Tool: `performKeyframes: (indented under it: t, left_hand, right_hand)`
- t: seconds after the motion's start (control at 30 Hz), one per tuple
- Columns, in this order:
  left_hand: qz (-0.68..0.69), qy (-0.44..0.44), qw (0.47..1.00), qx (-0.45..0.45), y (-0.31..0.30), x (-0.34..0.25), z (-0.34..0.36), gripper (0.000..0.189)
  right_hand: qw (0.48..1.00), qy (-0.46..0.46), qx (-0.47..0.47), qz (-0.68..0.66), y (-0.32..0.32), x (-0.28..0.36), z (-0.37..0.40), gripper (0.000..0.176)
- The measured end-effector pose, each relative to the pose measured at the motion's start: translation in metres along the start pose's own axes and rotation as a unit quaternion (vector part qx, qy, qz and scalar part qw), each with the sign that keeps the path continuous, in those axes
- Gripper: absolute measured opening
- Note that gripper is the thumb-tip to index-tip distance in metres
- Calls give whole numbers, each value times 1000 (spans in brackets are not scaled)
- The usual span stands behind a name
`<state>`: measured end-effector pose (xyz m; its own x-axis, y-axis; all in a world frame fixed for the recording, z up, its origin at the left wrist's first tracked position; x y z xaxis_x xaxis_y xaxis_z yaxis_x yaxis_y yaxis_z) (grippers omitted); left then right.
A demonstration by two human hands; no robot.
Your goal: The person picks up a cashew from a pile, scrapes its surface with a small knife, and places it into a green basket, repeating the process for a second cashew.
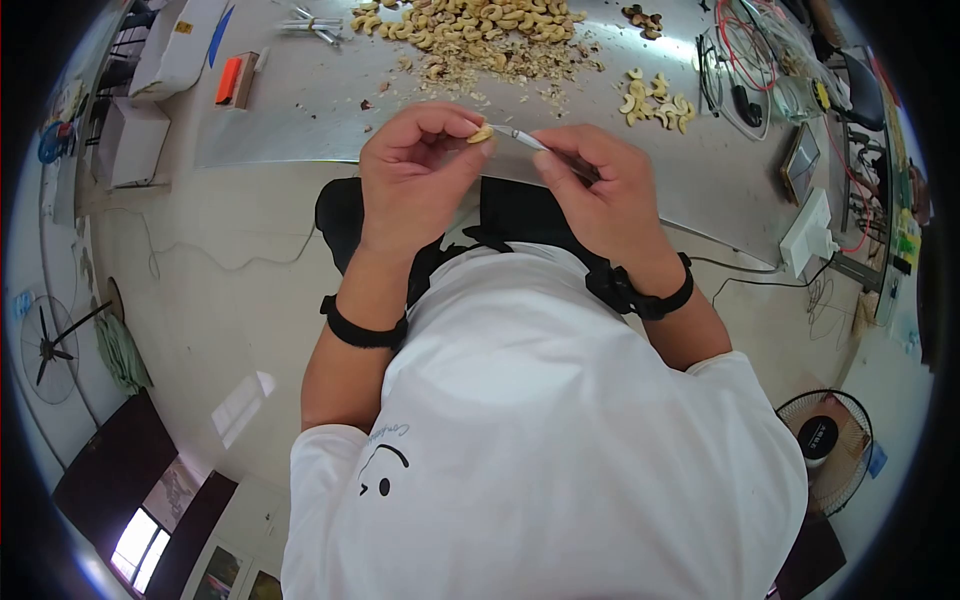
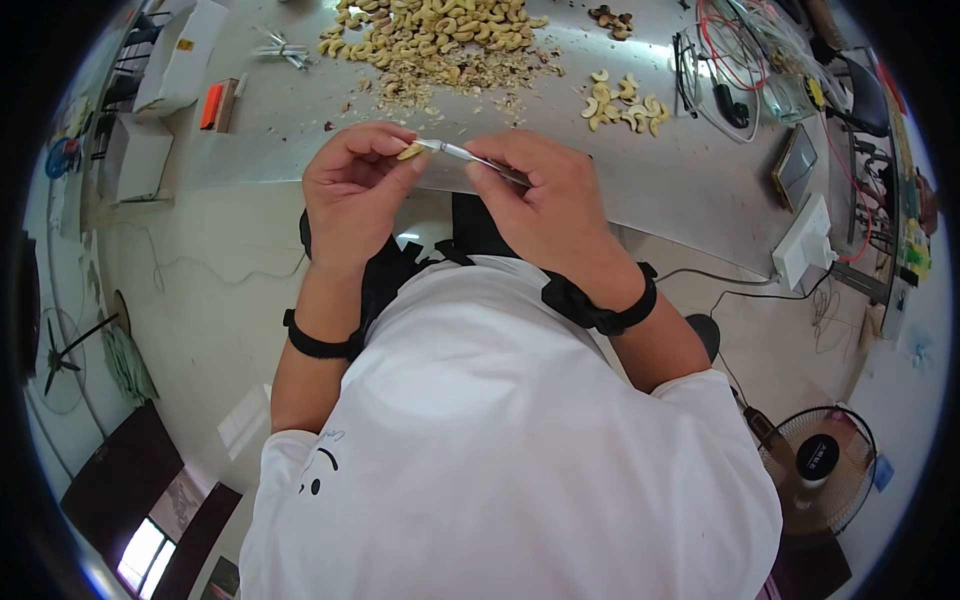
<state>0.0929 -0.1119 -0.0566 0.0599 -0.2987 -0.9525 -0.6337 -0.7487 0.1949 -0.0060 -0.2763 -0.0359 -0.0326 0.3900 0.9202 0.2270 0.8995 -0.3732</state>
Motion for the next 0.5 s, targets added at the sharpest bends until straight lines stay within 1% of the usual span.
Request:
performKeyframes:
  t: [0.1,0.2,0.3,0.4,0.5]
  left_hand:
    - [-13,29,999,-3,-2,-3,0,26]
    - [-28,14,999,-15,-4,-5,1,25]
    - [-56,-7,998,-14,-4,-8,2,21]
    - [-74,-7,997,-15,-2,-9,3,20]
    - [-50,-12,999,-1,1,-11,3,22]
  right_hand:
    - [999,23,13,-36,2,-6,0,15]
    - [989,57,11,-139,6,-17,3,14]
    - [990,67,29,-123,9,-16,2,14]
    - [993,72,39,-90,11,-12,1,15]
    - [993,76,43,-83,13,-14,-1,16]
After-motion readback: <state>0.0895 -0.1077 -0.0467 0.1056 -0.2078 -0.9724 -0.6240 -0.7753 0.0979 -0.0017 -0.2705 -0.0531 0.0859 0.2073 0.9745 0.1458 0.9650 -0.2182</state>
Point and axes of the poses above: each hand's wrist, its own z-axis away from the middle knuckle, its own y-axis out of the palm, x = y × z, the point moved 9 cm from there along -z, towards the middle knuckle, and after that the axes turned 7 degrees about x, right-handed, at the moved point
